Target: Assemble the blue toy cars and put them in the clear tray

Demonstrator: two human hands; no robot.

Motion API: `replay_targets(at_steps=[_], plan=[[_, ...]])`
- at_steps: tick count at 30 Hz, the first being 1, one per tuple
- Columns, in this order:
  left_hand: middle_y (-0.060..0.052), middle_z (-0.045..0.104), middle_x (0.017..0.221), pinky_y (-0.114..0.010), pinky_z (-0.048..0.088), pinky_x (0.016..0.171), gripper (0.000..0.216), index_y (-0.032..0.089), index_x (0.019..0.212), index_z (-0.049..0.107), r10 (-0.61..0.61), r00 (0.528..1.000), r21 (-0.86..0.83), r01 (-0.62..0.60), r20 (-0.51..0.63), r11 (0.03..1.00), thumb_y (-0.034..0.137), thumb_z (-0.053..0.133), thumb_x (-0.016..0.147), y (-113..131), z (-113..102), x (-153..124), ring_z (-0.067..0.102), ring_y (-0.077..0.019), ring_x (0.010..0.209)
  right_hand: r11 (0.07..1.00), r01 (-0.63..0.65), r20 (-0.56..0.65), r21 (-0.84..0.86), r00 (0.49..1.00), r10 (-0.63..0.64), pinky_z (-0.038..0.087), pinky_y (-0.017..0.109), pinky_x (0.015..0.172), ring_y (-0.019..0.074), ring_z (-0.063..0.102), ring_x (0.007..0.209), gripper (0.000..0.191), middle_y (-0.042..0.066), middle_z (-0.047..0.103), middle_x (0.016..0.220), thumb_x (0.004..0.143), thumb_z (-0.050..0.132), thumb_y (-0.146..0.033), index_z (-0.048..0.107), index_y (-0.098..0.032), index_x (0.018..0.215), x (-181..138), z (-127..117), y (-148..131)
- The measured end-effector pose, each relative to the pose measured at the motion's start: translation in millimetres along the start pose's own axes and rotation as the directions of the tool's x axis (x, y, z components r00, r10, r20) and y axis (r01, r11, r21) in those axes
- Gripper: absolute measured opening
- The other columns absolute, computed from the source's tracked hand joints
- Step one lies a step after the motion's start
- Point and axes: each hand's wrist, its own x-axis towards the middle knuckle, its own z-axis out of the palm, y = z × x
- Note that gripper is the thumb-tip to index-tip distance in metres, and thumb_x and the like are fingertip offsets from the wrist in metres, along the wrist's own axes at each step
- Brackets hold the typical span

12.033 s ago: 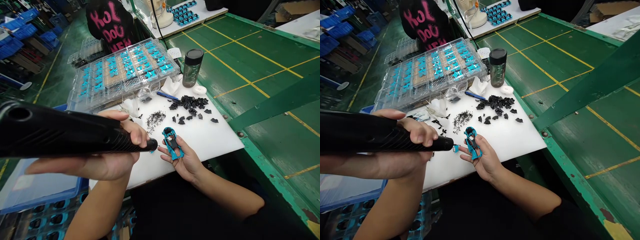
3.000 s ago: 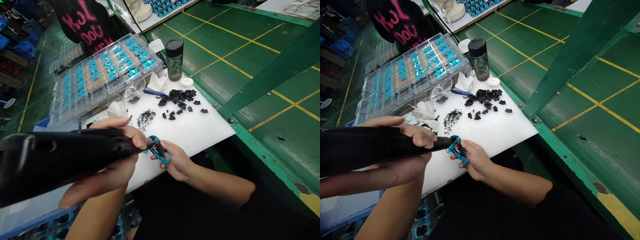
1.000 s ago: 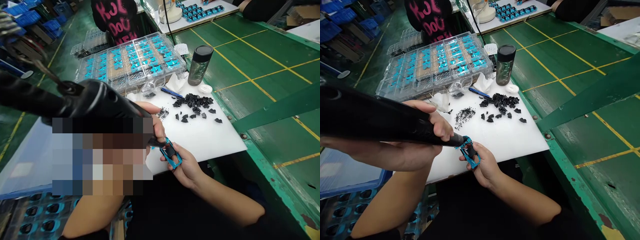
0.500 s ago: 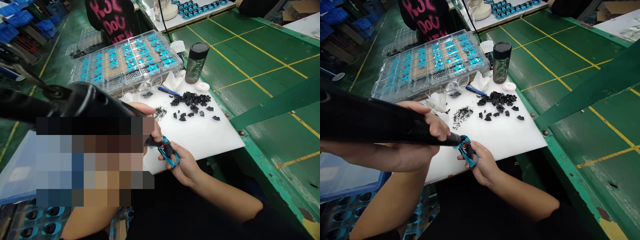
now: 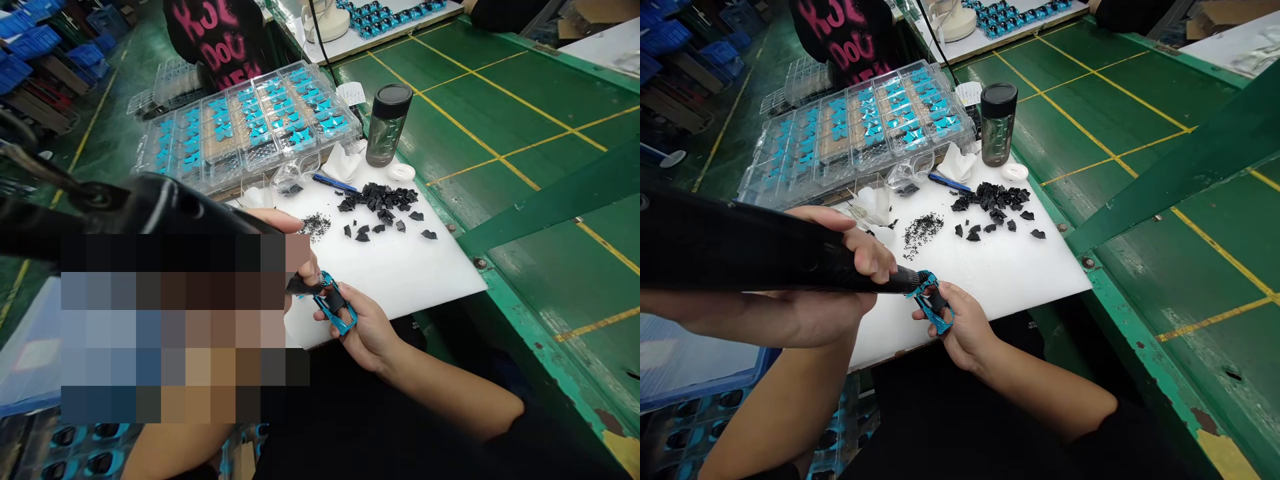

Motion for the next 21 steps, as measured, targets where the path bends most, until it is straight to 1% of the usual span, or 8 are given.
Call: replay_targets(at_steps=[3, 5, 9, 11, 14, 17, 19, 21], plan=[[-0.002, 0.059, 0.060, -0.040, 0.057, 0.063, 0.077, 0.018, 0.084, 0.071, -0.027, 0.999, 0.025, 0.027, 0.021, 0.999, 0.088, 0.066, 0.053, 1.1, -1.4, -0.6, 0.061, -0.0199, 0.058, 1.000, 0.001, -0.001, -0.001, 1.000, -0.001, 0.036, 0.019, 0.042, 0.0167, 0.070, 0.069, 0.024, 0.006, 0.071, 0.095, 0.087, 0.065, -0.038, 0.068, -0.017, 0.096, 0.3, -0.2, 0.6], [-0.002, 0.060, 0.061, -0.039, 0.057, 0.062, 0.077, 0.018, 0.083, 0.070, -0.008, 1.000, 0.047, 0.007, 0.028, 0.999, 0.089, 0.063, 0.054, -2.3, -1.2, -1.8, 0.062, -0.0201, 0.059, 1.000, 0.006, 0.001, -0.002, 1.000, -0.006, 0.036, 0.019, 0.042, 0.0168, 0.070, 0.069, 0.023, 0.006, 0.071, 0.096, 0.087, 0.065, -0.038, 0.068, -0.017, 0.096, 0.8, -0.6, 1.4], [-0.003, 0.060, 0.059, -0.036, 0.051, 0.052, 0.081, 0.019, 0.082, 0.070, 0.136, 0.991, 0.035, -0.135, -0.016, 0.990, 0.095, 0.049, 0.060, -16.8, -0.9, -5.7, 0.060, -0.0193, 0.053, 1.000, 0.024, -0.002, -0.007, 1.000, -0.025, 0.037, 0.019, 0.041, 0.0169, 0.071, 0.069, 0.022, 0.004, 0.070, 0.091, 0.088, 0.064, -0.037, 0.067, -0.017, 0.096, 1.3, -1.0, 2.9], [-0.002, 0.060, 0.060, -0.035, 0.049, 0.049, 0.083, 0.020, 0.083, 0.070, 0.178, 0.984, 0.015, -0.177, -0.033, 0.984, 0.096, 0.044, 0.063, -21.2, -1.5, -6.7, 0.057, -0.0181, 0.050, 1.000, 0.026, -0.011, -0.009, 1.000, -0.026, 0.037, 0.019, 0.041, 0.0176, 0.071, 0.069, 0.022, 0.004, 0.069, 0.086, 0.088, 0.064, -0.037, 0.066, -0.016, 0.095, 1.0, -0.4, 2.9], [-0.002, 0.060, 0.060, -0.036, 0.050, 0.050, 0.081, 0.020, 0.080, 0.069, 0.141, 0.990, 0.056, -0.141, -0.005, 0.988, 0.096, 0.046, 0.060, -17.1, -0.8, -5.4, 0.057, -0.0181, 0.050, 1.000, 0.025, -0.019, -0.010, 0.999, -0.026, 0.037, 0.019, 0.042, 0.0179, 0.071, 0.069, 0.023, 0.004, 0.070, 0.082, 0.088, 0.064, -0.038, 0.066, -0.016, 0.095, 0.3, 0.9, 2.3], [-0.003, 0.061, 0.061, -0.038, 0.052, 0.054, 0.079, 0.020, 0.077, 0.067, 0.103, 0.994, 0.099, -0.105, 0.023, 0.990, 0.095, 0.051, 0.057, -7.9, 2.3, -3.0, 0.058, -0.0190, 0.052, 1.000, 0.028, -0.012, -0.011, 1.000, -0.028, 0.037, 0.019, 0.042, 0.0172, 0.071, 0.069, 0.023, 0.005, 0.071, 0.088, 0.089, 0.063, -0.038, 0.066, -0.016, 0.096, 0.3, 1.3, 2.6], [-0.002, 0.061, 0.060, -0.037, 0.052, 0.053, 0.079, 0.020, 0.078, 0.068, 0.106, 0.994, 0.098, -0.107, 0.017, 0.989, 0.094, 0.052, 0.058, -5.6, 3.7, -2.7, 0.057, -0.0186, 0.051, 0.999, 0.032, -0.006, -0.013, 0.999, -0.033, 0.037, 0.019, 0.041, 0.0167, 0.071, 0.069, 0.023, 0.005, 0.072, 0.093, 0.089, 0.064, -0.038, 0.066, -0.017, 0.096, 1.1, 0.3, 3.6], [-0.002, 0.061, 0.058, -0.036, 0.051, 0.053, 0.076, 0.019, 0.084, 0.070, 0.116, 0.993, 0.091, -0.117, 0.015, 0.989, 0.091, 0.054, 0.063, -7.8, 2.5, -3.7, 0.057, -0.0182, 0.052, 0.999, 0.040, -0.005, -0.015, 0.999, -0.040, 0.037, 0.020, 0.041, 0.0167, 0.071, 0.068, 0.022, 0.005, 0.073, 0.095, 0.088, 0.065, -0.038, 0.066, -0.018, 0.097, 2.1, -1.2, 4.8]])
